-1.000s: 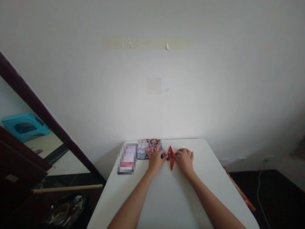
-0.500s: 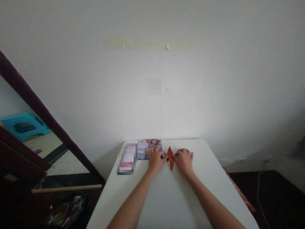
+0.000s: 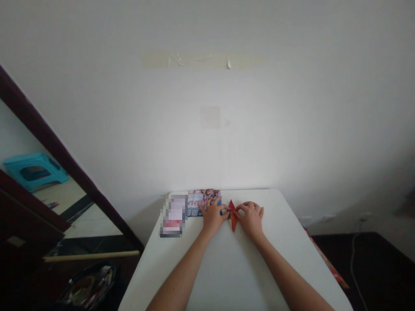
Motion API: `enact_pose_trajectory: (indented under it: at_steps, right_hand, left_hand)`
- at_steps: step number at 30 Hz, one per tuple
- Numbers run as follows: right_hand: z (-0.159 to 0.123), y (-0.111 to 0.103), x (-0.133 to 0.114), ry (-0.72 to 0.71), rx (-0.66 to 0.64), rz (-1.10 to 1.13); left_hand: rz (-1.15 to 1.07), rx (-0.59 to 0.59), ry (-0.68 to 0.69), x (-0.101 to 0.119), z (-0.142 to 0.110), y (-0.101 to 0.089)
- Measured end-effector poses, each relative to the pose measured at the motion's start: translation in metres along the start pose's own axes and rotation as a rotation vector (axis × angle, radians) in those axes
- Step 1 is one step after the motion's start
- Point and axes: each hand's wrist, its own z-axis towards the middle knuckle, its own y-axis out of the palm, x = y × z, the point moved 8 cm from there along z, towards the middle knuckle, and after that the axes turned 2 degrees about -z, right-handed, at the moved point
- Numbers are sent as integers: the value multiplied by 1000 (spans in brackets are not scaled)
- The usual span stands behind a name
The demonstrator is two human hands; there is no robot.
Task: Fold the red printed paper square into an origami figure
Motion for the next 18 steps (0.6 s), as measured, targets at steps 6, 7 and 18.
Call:
enact_pose_trajectory:
  at_steps: [6,7,18]
  right_hand:
    - [1,0,0,10,3,7]
    - [1,0,0,14,2,6]
    - [2,-2,-1,44,-18,0]
  left_hand:
    - [26,5,4,0,0,1]
    - [27,1,1,0,0,1]
    - [74,-11,26,4,1,-1]
